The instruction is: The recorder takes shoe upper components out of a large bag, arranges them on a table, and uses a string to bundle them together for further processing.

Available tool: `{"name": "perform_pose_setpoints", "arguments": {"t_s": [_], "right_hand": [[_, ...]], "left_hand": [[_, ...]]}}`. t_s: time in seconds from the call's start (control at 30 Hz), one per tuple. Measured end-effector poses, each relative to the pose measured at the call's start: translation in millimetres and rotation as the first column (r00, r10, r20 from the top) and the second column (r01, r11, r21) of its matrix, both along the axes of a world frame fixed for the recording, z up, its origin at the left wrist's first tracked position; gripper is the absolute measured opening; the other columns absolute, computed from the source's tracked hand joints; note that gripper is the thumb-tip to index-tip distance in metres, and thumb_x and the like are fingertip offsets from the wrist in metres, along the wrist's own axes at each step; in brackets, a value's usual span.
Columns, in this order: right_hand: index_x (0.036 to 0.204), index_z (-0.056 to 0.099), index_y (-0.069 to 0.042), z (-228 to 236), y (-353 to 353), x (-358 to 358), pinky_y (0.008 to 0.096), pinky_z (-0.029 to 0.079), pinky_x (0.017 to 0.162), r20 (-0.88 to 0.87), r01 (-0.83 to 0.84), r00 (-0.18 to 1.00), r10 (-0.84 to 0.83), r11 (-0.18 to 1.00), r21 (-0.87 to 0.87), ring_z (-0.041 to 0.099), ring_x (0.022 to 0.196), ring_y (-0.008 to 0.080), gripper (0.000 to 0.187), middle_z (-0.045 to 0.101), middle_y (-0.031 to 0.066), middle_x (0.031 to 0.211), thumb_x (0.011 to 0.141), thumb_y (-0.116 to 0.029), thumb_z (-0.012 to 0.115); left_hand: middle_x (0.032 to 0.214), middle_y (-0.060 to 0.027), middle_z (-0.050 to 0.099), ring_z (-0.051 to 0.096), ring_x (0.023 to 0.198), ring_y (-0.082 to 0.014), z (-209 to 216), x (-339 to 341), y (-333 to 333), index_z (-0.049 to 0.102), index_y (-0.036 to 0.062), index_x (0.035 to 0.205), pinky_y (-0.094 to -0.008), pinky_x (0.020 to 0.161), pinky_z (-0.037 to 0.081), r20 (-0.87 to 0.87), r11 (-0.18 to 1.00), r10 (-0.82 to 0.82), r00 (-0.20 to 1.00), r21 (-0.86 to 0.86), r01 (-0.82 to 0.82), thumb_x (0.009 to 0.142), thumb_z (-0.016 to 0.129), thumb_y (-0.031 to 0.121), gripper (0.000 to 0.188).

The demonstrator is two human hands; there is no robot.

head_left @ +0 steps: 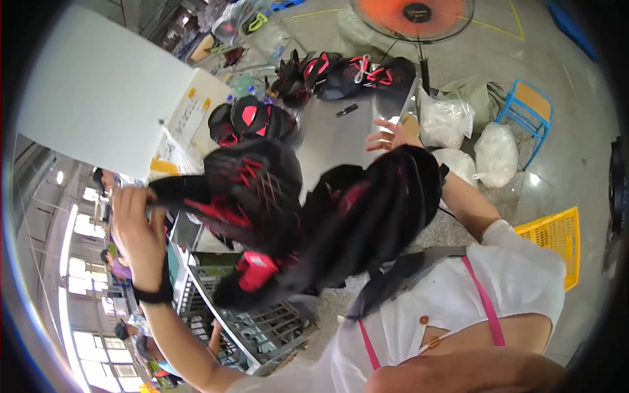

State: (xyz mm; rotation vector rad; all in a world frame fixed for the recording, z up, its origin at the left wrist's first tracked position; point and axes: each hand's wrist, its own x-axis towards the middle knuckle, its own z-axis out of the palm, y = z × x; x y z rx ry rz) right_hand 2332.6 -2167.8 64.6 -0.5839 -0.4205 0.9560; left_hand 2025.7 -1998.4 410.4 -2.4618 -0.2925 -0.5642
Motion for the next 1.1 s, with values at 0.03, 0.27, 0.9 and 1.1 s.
{"name": "perform_pose_setpoints", "arguments": {"t_s": [0.03,0.27,0.9,1.1], "right_hand": [[0.111,0.051,0.002,-15.4,12.6,18.8,0.037,0.048,0.079,-0.009,-0.047,0.999,0.047,0.999,0.011,0.058,0.092,0.027,0.059,0.061,0.0131,0.092,0.09,-0.051,0.037],[0.091,0.054,-0.008,-13.7,47.9,6.4,0.0235,0.042,0.066,0.127,0.566,0.824,-0.552,0.811,-0.146,0.052,0.07,0.0108,0.013,0.055,0.0007,0.073,0.09,-0.018,0.046],[0.141,0.008,-0.02,-105.0,82.1,-92.0,0.0651,0.023,0.092,0.795,0.59,0.252,0.552,0.564,-0.578,0.006,0.13,0.0476,0.122,0.002,0.0247,0.143,0.046,-0.03,0.083],[0.141,0.01,-0.018,-128.5,103.0,-32.8,0.053,0.024,0.101,0.879,0.606,0.335,0.338,0.637,-0.476,0.005,0.132,0.0424,0.116,0.007,0.0211,0.143,0.05,-0.024,0.081]], "left_hand": [[0.079,-0.0141,0.048,0.049,0.079,-0.0339,-4.1,8.4,24.4,0.05,0.0011,0.079,-0.0416,0.069,0.04,0.026,0.999,-0.031,0.999,-0.013,0.032,0.065,0.062,0.007,0.019],[0.087,-0.0073,0.055,0.053,0.09,-0.0265,-127.4,48.2,211.3,0.058,0.0062,0.077,-0.037,0.069,0.047,-0.258,0.97,0.227,0.939,-0.03,-0.243,0.065,0.071,0.02,0.023],[0.123,-0.0199,0.038,0.038,0.114,-0.0388,-413.0,-45.5,49.7,0.039,0.0031,0.121,-0.0432,0.094,0.034,-0.031,0.443,0.118,0.993,-0.893,-0.081,0.061,0.076,0.026,0.074],[0.129,-0.0197,0.034,0.037,0.116,-0.0359,-475.5,-22.0,-11.7,0.033,-0.0001,0.126,-0.0443,0.094,0.029,0.034,0.391,0.48,0.877,-0.903,-0.179,0.062,0.075,0.027,0.082]]}}
